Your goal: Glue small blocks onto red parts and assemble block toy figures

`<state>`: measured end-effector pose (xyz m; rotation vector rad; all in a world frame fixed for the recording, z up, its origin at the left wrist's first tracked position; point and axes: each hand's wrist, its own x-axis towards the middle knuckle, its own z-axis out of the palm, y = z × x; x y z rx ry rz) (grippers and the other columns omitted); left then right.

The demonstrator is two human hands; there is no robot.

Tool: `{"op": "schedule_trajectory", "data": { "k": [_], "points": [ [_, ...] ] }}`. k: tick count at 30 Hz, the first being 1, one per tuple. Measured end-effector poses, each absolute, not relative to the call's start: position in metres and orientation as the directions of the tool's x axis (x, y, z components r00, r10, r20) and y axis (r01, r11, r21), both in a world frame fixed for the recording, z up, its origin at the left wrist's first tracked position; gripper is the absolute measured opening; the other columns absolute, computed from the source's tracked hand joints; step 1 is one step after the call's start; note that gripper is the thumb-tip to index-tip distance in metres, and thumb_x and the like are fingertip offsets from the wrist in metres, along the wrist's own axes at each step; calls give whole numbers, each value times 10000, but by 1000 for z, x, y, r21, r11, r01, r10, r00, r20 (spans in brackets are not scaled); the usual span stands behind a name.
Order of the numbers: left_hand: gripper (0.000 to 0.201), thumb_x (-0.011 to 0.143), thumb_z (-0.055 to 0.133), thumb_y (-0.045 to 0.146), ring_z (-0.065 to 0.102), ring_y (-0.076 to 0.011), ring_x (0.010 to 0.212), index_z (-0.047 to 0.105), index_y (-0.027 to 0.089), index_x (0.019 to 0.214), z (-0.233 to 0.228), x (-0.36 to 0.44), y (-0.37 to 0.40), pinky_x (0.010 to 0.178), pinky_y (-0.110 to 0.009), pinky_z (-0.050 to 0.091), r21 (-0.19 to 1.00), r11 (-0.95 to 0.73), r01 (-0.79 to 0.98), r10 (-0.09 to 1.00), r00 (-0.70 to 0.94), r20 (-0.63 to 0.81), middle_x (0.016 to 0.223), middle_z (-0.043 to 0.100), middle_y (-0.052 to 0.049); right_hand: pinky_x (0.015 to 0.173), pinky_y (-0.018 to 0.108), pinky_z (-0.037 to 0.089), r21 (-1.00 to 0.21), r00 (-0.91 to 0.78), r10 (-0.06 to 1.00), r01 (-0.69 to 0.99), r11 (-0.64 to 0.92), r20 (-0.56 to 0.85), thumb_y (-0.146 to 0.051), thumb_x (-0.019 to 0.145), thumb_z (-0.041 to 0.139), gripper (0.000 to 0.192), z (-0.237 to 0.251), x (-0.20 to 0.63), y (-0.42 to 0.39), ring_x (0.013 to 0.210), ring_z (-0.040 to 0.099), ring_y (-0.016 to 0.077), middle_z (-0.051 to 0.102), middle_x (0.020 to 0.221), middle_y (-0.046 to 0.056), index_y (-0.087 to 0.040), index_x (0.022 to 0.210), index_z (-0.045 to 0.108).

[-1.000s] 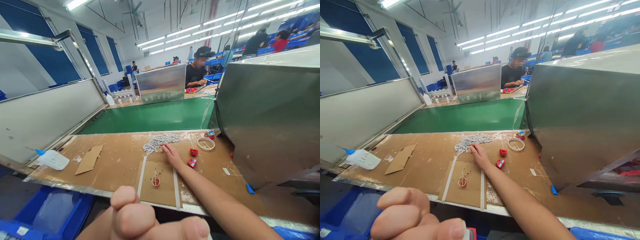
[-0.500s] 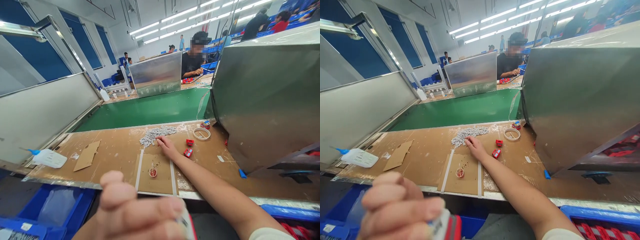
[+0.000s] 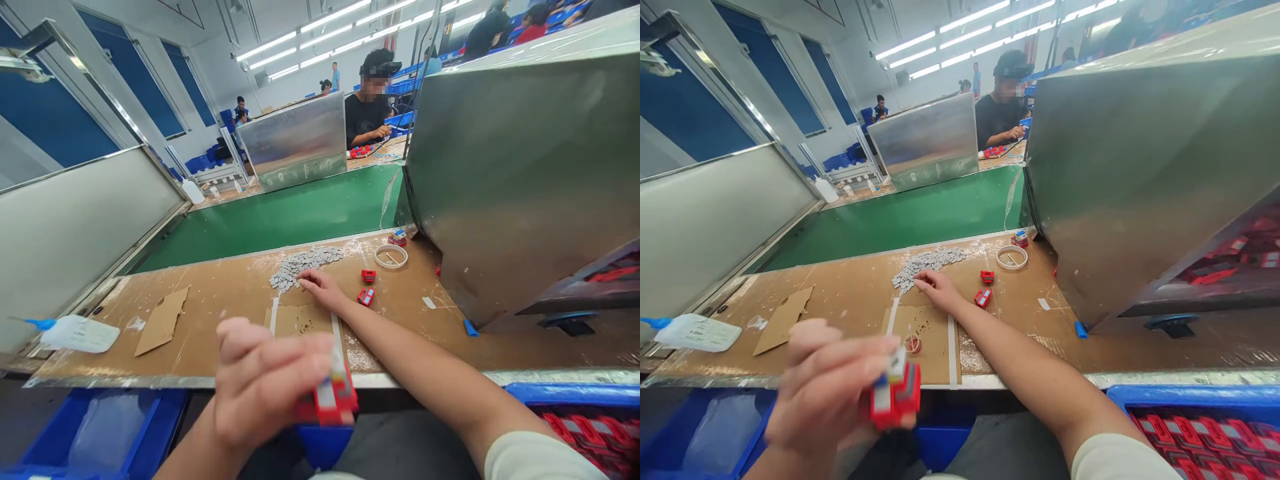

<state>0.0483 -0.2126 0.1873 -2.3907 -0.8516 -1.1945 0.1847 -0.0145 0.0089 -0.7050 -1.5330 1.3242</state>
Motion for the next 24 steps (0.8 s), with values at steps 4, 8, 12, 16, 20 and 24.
{"op": "schedule_trajectory", "data": {
  "k": [4, 8, 12, 16, 20, 24],
  "points": [
    [407, 936, 804, 516, 694, -221, 933, 707, 274, 1248, 167, 28, -141, 853, -392, 449, -1, -744, 668, 389, 435, 812, 1107, 830, -47, 560, 255, 348, -903, -595, 778, -421, -87, 203, -763, 841, 600, 620, 19, 188, -17, 628, 498, 136, 666, 793, 48, -170, 973, 721],
    [389, 963, 772, 527, 678, -240, 964, 729, 274, 1255, 134, 12, -101, 895, -416, 427, 60, -675, 735, 505, 402, 764, 1160, 819, -57, 538, 240, 303, -869, -675, 695, -471, -150, 246, -761, 781, 715, 611, 27, 191, -26, 584, 444, 111, 562, 679, -4, -161, 890, 692],
    [402, 962, 761, 551, 655, -259, 979, 747, 272, 1250, 115, 4, -87, 905, -426, 419, 120, -634, 764, 591, 378, 713, 1182, 811, -73, 535, 244, 298, -870, -653, 688, -489, -66, 315, -728, 777, 786, 582, 28, 190, -28, 554, 408, 94, 497, 623, -39, -163, 793, 647],
    [377, 978, 739, 540, 650, -268, 1005, 760, 273, 1244, 108, 2, -79, 921, -435, 416, 124, -623, 772, 623, 394, 676, 1183, 810, -80, 549, 250, 320, -869, -642, 675, -495, -4, 363, -672, 798, 804, 529, 29, 188, -25, 555, 416, 94, 513, 626, -46, -163, 862, 671],
    [349, 980, 746, 507, 648, -278, 1039, 757, 275, 1242, 104, 3, -71, 948, -443, 421, 117, -621, 775, 641, 416, 645, 1185, 810, -77, 549, 251, 348, -875, -624, 701, -483, 0, 345, -648, 780, 819, 518, 31, 189, -26, 563, 449, 99, 542, 631, -38, -160, 888, 682],
    [384, 938, 807, 468, 640, -288, 1099, 734, 277, 1263, 102, 5, -66, 996, -450, 434, 144, -625, 768, 659, 420, 624, 1208, 799, -66, 535, 246, 354, -874, -596, 740, -486, -23, 312, -645, 758, 824, 511, 31, 189, -27, 562, 453, 102, 541, 616, -36, -160, 860, 698]
  ]
}}
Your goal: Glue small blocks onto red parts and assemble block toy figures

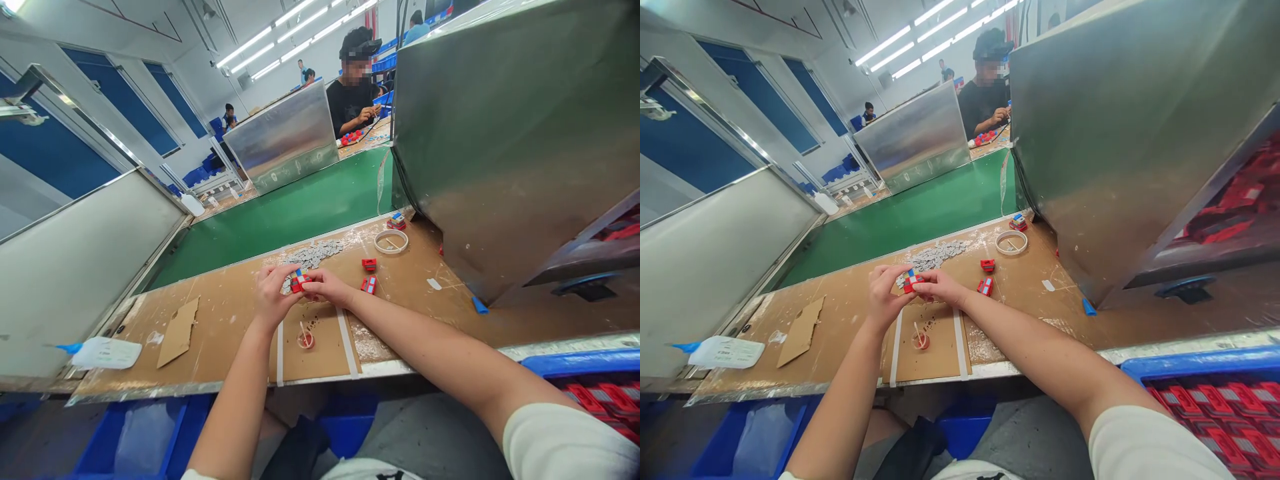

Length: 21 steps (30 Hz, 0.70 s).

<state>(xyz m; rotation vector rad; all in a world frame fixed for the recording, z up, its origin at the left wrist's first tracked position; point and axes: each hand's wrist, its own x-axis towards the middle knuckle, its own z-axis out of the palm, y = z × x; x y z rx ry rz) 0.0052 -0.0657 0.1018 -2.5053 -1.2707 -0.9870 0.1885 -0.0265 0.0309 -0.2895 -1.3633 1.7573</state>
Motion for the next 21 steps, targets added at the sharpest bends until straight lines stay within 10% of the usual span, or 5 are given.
{"op": "schedule_trajectory", "data": {
  "k": [11, 21],
  "points": [
    [879, 913, 518, 887, 638, -314, 1208, 540, 203, 1465, 70, 6, -32, 1046, -473, 501, 389, -687, 614, 679, 352, 644, 1412, 667, -178, 497, 233, 361, -837, -403, 886, -547, -32, 230, -645, 752, 815, 506, 28, 188, -14, 551, 459, 89, 624, 704, -5, -165, 889, 730],
    [440, 1001, 526, 576, 618, -201, 780, 709, 194, 1122, 19, 7, -2, 759, -344, 514, 730, -532, 428, 823, 57, 566, 902, 714, -70, 580, 272, 495, -985, -105, 983, -105, 139, 150, -544, 739, 881, 503, 49, 218, 47, 679, 617, 151, 743, 842, 71, -146, 1035, 799]
  ]
}}
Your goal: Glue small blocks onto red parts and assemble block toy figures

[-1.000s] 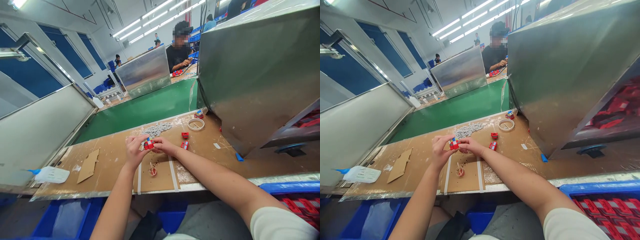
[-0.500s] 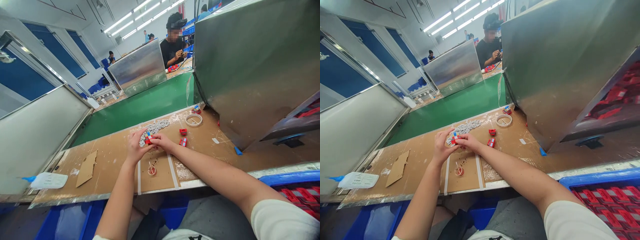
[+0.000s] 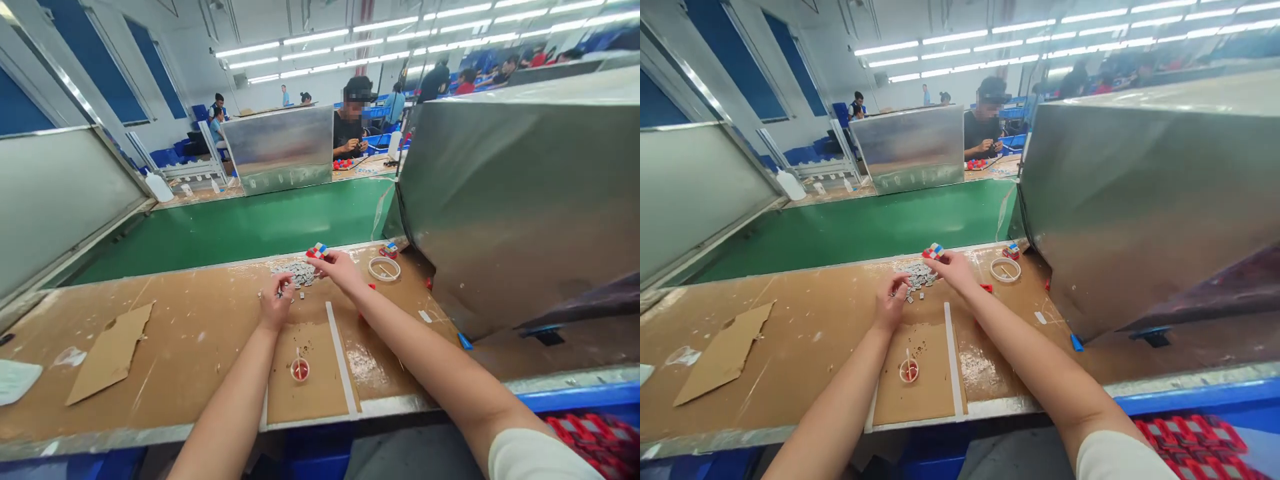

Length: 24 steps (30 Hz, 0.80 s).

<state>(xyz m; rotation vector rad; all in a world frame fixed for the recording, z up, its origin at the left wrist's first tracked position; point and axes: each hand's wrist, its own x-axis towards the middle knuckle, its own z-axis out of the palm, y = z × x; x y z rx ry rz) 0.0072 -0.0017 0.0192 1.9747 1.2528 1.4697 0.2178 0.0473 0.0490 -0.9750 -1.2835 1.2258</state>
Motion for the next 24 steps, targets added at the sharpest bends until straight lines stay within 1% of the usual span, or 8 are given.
{"op": "schedule_trajectory", "data": {
  "k": [3, 7, 10, 13, 16, 19, 21, 24],
  "points": [
    [354, 968, 587, 513, 573, -171, 655, 747, 206, 1044, 21, 9, -2, 682, -319, 483, 767, -501, 400, 860, 127, 495, 814, 711, -39, 601, 267, 483, -966, -76, 988, 210, 150, 137, -551, 757, 841, 541, 51, 227, 105, 727, 632, 162, 758, 876, 81, -134, 1101, 811],
    [293, 968, 621, 473, 609, -153, 643, 761, 217, 984, 21, 11, -4, 675, -292, 461, 767, -500, 403, 866, 228, 444, 776, 730, -13, 691, 274, 468, -836, -41, 995, 539, 97, 89, -486, 747, 842, 496, 40, 244, 176, 750, 614, 150, 769, 910, 96, -85, 1036, 805],
    [269, 978, 642, 472, 659, -152, 695, 753, 228, 948, 19, 12, -4, 695, -280, 441, 742, -515, 429, 856, 292, 426, 770, 735, 8, 709, 277, 446, -684, -57, 997, 726, 71, 43, -486, 758, 840, 508, 29, 256, 208, 736, 602, 149, 761, 884, 92, -67, 1040, 788],
    [278, 979, 659, 491, 672, -154, 720, 740, 234, 910, 17, 14, -3, 693, -274, 411, 724, -517, 456, 855, 316, 412, 743, 720, 23, 692, 278, 437, -467, -95, 995, 881, 77, -16, -574, 836, 775, 525, 24, 265, 224, 743, 616, 169, 763, 891, 79, -110, 1081, 768],
    [299, 977, 674, 522, 667, -154, 708, 735, 239, 903, 15, 16, -2, 671, -273, 376, 711, -515, 478, 856, 329, 399, 713, 707, 34, 736, 306, 460, -205, -145, 987, 970, 128, -69, -645, 993, 569, 522, 32, 272, 234, 851, 668, 226, 776, 994, 120, -161, 1075, 746],
    [340, 986, 661, 561, 657, -156, 688, 731, 237, 910, 16, 17, -3, 654, -278, 349, 707, -515, 484, 855, 350, 383, 707, 709, 33, 832, 355, 477, 54, -198, 972, 977, 206, -122, -604, 1091, 346, 564, 50, 278, 241, 1025, 695, 290, 766, 1135, 172, -194, 1101, 733],
    [360, 992, 649, 580, 643, -154, 672, 726, 236, 915, 16, 18, -2, 639, -281, 326, 713, -511, 481, 856, 357, 373, 710, 712, 33, 877, 380, 475, 191, -230, 958, 946, 261, -173, -583, 1098, 330, 548, 62, 280, 247, 1103, 694, 317, 755, 1196, 185, -207, 1139, 726],
    [375, 993, 641, 591, 617, -149, 646, 713, 233, 909, 14, 19, -1, 622, -286, 292, 716, -517, 469, 852, 364, 377, 708, 707, 34, 875, 389, 473, 329, -245, 932, 886, 328, -267, -565, 1098, 347, 527, 74, 283, 256, 1099, 704, 331, 759, 1195, 191, -200, 1179, 718]
  ]
}}
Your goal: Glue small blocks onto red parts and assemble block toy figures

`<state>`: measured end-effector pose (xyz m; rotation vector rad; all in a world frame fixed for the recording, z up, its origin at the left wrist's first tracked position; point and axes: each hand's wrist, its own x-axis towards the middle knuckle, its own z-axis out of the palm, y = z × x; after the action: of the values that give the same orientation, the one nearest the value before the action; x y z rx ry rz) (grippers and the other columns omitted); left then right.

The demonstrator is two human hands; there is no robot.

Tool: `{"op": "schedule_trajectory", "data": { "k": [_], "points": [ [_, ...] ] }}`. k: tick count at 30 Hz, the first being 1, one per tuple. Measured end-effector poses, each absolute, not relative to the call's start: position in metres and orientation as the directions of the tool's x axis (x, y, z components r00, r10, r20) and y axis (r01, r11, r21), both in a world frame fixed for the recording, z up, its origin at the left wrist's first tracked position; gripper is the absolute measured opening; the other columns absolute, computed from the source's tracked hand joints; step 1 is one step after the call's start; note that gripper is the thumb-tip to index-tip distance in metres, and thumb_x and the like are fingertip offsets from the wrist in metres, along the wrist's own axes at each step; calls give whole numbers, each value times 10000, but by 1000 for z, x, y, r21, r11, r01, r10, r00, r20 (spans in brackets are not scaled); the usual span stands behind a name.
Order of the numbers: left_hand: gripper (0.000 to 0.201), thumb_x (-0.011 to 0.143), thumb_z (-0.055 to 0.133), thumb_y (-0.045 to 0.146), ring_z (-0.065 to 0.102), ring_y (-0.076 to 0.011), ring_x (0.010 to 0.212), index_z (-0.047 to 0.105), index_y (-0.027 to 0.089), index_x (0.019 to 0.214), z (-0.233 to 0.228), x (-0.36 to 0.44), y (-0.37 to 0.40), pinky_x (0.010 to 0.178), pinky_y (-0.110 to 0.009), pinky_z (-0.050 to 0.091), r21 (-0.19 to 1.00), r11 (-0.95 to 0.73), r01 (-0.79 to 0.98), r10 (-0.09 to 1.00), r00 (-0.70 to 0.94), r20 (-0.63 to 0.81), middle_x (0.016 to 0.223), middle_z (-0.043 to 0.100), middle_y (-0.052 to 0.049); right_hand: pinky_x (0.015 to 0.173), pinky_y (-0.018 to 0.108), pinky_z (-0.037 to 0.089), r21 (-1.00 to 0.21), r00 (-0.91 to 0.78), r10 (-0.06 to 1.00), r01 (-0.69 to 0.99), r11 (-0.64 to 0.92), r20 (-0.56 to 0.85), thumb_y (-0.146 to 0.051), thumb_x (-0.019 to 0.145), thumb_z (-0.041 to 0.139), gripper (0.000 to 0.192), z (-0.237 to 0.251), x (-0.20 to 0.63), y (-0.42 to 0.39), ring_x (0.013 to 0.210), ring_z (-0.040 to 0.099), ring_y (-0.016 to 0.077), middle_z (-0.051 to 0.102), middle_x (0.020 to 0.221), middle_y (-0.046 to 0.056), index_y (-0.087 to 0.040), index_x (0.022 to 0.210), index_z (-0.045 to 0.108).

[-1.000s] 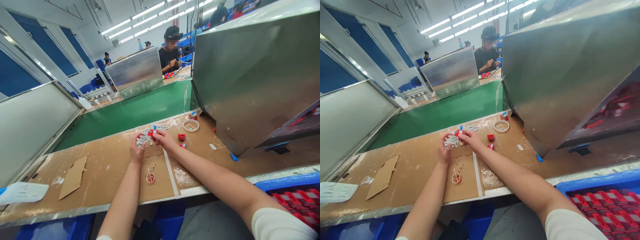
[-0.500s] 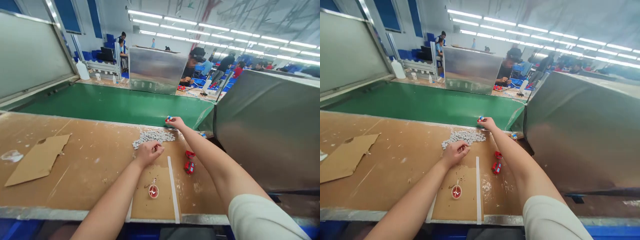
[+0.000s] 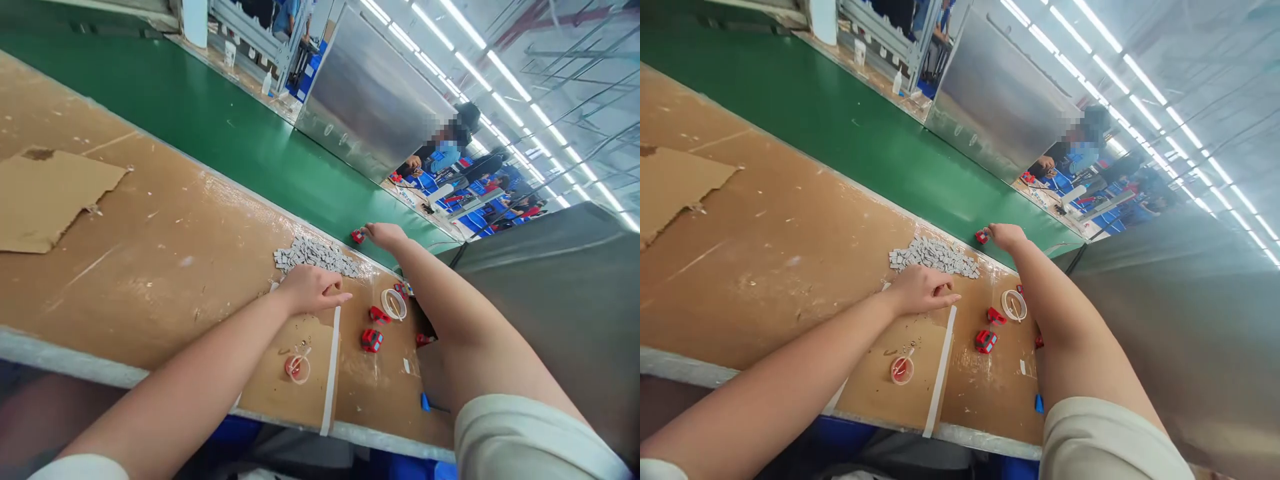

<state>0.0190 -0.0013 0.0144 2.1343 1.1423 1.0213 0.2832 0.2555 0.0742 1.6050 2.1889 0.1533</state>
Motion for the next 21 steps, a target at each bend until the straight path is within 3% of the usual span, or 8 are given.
{"op": "schedule_trajectory", "data": {
  "k": [7, 21],
  "points": [
    [408, 994, 624, 604, 579, -143, 616, 683, 222, 864, 10, 22, 0, 601, -301, 253, 714, -524, 464, 848, 364, 386, 678, 671, 29, 827, 349, 465, 467, -217, 899, 794, 389, -381, -539, 1120, 312, 539, 78, 295, 268, 1027, 722, 293, 768, 1178, 182, -179, 1280, 680],
    [397, 1003, 621, 576, 574, -142, 606, 688, 216, 849, 11, 24, -1, 603, -295, 257, 724, -509, 466, 857, 352, 376, 674, 694, 24, 848, 380, 495, 528, -139, 913, 778, 340, -384, -571, 1115, 264, 595, 76, 321, 262, 1062, 721, 314, 756, 1218, 201, -173, 1299, 666]
  ]
}}
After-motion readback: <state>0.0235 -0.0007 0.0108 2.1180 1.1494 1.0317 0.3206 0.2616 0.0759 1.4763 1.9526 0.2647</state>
